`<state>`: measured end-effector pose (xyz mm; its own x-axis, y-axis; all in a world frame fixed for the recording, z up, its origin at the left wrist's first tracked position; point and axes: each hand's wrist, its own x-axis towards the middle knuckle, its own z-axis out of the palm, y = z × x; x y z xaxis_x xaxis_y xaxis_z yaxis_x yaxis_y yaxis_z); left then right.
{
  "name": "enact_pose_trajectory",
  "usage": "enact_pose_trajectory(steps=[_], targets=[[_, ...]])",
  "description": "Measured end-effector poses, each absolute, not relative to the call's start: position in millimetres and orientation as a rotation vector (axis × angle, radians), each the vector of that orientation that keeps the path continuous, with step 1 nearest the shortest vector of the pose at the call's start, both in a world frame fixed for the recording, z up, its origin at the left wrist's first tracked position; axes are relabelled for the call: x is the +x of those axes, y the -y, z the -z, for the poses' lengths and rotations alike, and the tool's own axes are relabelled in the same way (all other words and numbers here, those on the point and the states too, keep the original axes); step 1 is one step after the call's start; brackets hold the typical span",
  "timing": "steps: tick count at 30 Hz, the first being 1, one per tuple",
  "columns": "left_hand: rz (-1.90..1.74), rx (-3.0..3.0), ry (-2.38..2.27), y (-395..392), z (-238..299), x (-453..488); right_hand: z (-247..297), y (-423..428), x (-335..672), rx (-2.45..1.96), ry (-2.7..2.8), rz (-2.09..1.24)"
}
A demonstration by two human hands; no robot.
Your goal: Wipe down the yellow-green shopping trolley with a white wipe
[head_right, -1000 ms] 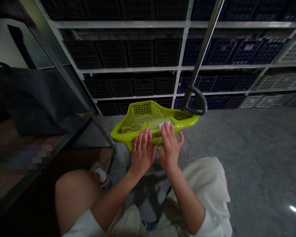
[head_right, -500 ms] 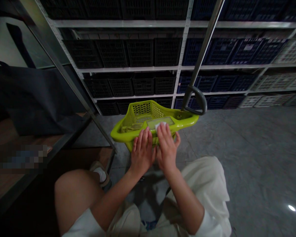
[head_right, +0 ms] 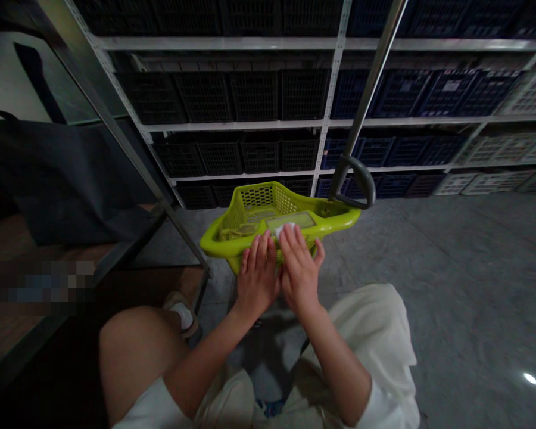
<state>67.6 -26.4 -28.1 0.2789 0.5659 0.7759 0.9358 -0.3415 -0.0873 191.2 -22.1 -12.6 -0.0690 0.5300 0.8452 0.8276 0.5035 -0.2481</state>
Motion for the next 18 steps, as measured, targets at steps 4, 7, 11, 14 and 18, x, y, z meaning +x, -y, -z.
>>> enact_pose_trajectory(steps=[4, 7, 11, 14, 18], targets=[[0.879, -2.013, 1.335, 27.2, 26.8, 65.7, 14.3, 18.2, 199.8, -1.070, 1.791, 0.412], [0.873, -2.028, 1.310, 28.2, 24.4, 65.4, 17.1, 2.1, 228.1, -1.217, 1.528, 0.409], [0.878, -2.025, 1.310, 27.4, 25.0, 67.8, 15.1, 4.1, 225.3, -1.333, 1.413, 0.375], [0.879, -2.017, 1.345, 26.4, 27.2, 68.7, 10.9, 21.1, 198.2, -1.201, 1.720, 0.380], [0.893, -2.015, 1.345, 27.4, 27.2, 66.5, 10.7, 20.6, 201.1, -1.094, 1.815, 0.411]])
